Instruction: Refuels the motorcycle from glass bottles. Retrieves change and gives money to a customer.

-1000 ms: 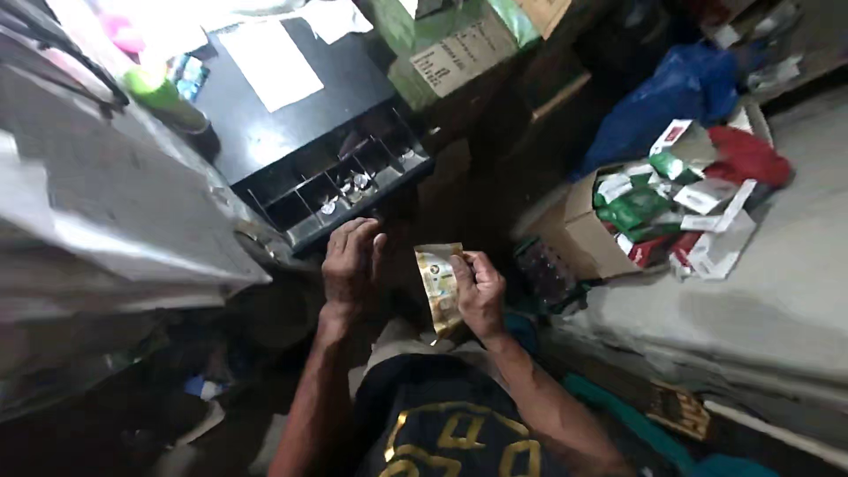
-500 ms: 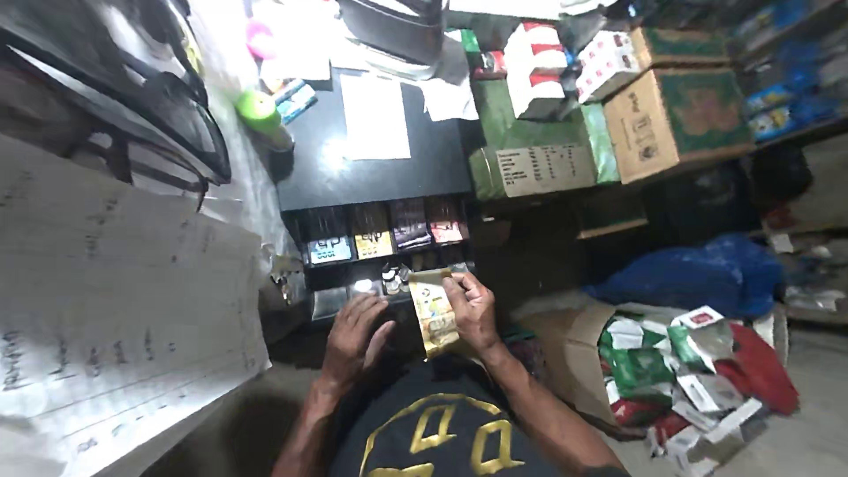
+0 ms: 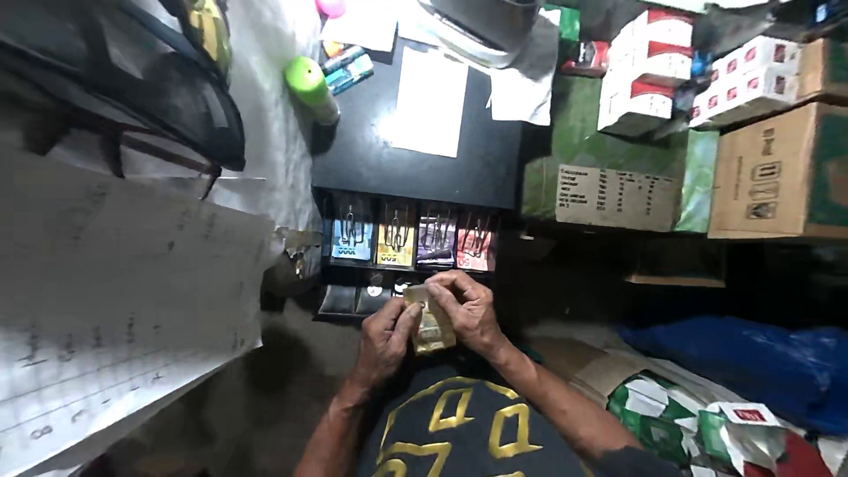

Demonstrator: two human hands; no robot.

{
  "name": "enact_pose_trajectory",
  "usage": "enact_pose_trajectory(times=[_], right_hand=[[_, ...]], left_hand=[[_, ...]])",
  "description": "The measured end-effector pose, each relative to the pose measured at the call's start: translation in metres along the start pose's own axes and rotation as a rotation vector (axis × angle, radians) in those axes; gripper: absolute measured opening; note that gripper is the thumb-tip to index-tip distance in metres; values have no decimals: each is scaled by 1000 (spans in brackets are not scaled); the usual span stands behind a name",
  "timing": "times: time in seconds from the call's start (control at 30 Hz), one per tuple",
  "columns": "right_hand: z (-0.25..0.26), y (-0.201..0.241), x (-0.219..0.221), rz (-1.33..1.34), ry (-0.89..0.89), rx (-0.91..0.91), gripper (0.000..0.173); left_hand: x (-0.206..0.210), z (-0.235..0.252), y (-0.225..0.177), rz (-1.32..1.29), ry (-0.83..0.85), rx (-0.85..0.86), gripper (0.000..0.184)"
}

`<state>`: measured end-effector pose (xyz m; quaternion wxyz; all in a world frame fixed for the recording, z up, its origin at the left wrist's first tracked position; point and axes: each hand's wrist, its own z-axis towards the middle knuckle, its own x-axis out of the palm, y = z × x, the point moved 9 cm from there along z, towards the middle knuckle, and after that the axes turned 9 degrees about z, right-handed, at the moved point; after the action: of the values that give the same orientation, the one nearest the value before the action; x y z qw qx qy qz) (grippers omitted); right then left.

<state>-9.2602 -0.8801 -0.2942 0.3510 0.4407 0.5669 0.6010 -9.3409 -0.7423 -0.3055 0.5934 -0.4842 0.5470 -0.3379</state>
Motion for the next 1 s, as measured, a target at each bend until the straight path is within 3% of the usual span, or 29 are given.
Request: enact_pose_trajectory(times=[0.13,0.27,0.47,0.63,0.77,0.87,0.93,1.0], right_hand=[[11,3,14,-28,28,15,16],[23,-13,36,42,-5,198,34],[76,-31,36,-564,73,335,34],[93,-44,44,-703,80,450,34],[93,-33,36,-542,-12,382,29],[85,11,28,-237,-65,201,27],[74,30,27,-209,-7,71,25],[58,17,34,-326,133,109,23]], left_hand=[[-25,2,-1,-25,-76,-11,22],[-54,7,6,-8,-204,-85,20],[-82,14,45,95,-189,-294,22],[-88,22,60,99,-183,-352,20],[-88,27,63,166,-167,-382,22],[-88,36,62,194,-178,-396,24],[-85,46,58,196,-183,-387,24],[-80,60,55,190,-164,-379,26]])
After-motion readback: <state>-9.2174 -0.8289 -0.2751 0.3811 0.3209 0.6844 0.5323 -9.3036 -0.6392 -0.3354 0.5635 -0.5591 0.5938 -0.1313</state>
